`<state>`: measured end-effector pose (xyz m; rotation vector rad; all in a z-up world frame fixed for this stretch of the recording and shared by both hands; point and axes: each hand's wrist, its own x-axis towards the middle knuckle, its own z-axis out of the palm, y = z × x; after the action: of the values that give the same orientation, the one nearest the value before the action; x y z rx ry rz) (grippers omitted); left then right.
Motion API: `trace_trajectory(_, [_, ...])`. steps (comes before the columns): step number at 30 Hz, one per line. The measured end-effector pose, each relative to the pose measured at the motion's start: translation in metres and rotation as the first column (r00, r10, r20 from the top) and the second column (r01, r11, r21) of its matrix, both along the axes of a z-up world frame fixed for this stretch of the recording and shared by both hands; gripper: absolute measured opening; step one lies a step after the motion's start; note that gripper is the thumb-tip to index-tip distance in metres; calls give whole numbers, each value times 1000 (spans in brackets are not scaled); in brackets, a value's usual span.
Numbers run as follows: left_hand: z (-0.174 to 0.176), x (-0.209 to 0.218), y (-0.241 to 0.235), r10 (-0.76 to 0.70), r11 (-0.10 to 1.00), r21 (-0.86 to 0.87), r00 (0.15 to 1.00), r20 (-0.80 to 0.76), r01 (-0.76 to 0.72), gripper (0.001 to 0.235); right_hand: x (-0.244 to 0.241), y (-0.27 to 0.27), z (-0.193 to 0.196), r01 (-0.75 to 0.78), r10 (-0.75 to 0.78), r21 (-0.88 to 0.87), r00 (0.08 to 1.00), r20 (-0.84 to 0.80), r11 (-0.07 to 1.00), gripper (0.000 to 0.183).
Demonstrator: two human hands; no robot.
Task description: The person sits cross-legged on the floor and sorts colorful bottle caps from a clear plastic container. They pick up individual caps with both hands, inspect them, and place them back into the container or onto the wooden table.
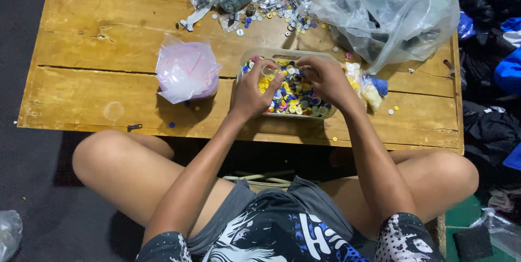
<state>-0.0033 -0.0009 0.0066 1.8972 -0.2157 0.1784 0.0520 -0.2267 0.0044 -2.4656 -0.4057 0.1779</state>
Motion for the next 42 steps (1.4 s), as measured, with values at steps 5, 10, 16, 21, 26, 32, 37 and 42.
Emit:
trace_trajectory(5, [1, 2, -2, -8, 1000, 2, 1000, 1, 8, 33, 1, -8, 3, -42, 42, 3, 999, -3, 999, 36])
trace_trajectory(10, [9, 4, -1, -47, 999, 14, 999, -3, 47, 34, 3, -8, 6, -44, 46, -51, 998, 49, 998, 33])
trace_trajectory(16, [4, 2, -1, -41, 999, 9, 999, 6, 41, 35, -16, 30, 36, -81, 4, -366, 978, -207, 927, 72])
trace_trajectory(21, [-5, 4, -3, -11, 999, 52, 996, 89, 6, 30, -8, 33, -36, -187, 175, -293, 982, -68, 938, 75])
trace_trajectory(26, [-5, 4, -3, 11, 1000, 27, 997, 79, -13, 29, 4, 38, -49, -224, 218, -182, 974, -54, 957, 63])
trace_trajectory(32, [-5, 5, -2, -17, 1000, 23, 998, 58, 16, 31, 13, 22, -20, -146, 149, 38, 984, -98, 989, 50])
trace_trajectory(37, [0, 7, 0, -40, 998, 40, 999, 12, 39, 34, 16, 6, 1, -203, 199, -41, 977, -72, 978, 49])
trace_trajectory(42, [-7, 6, -2, -38, 998, 53, 999, -27, 39, 34, 23, -11, -13, -168, 168, -123, 986, -11, 978, 22])
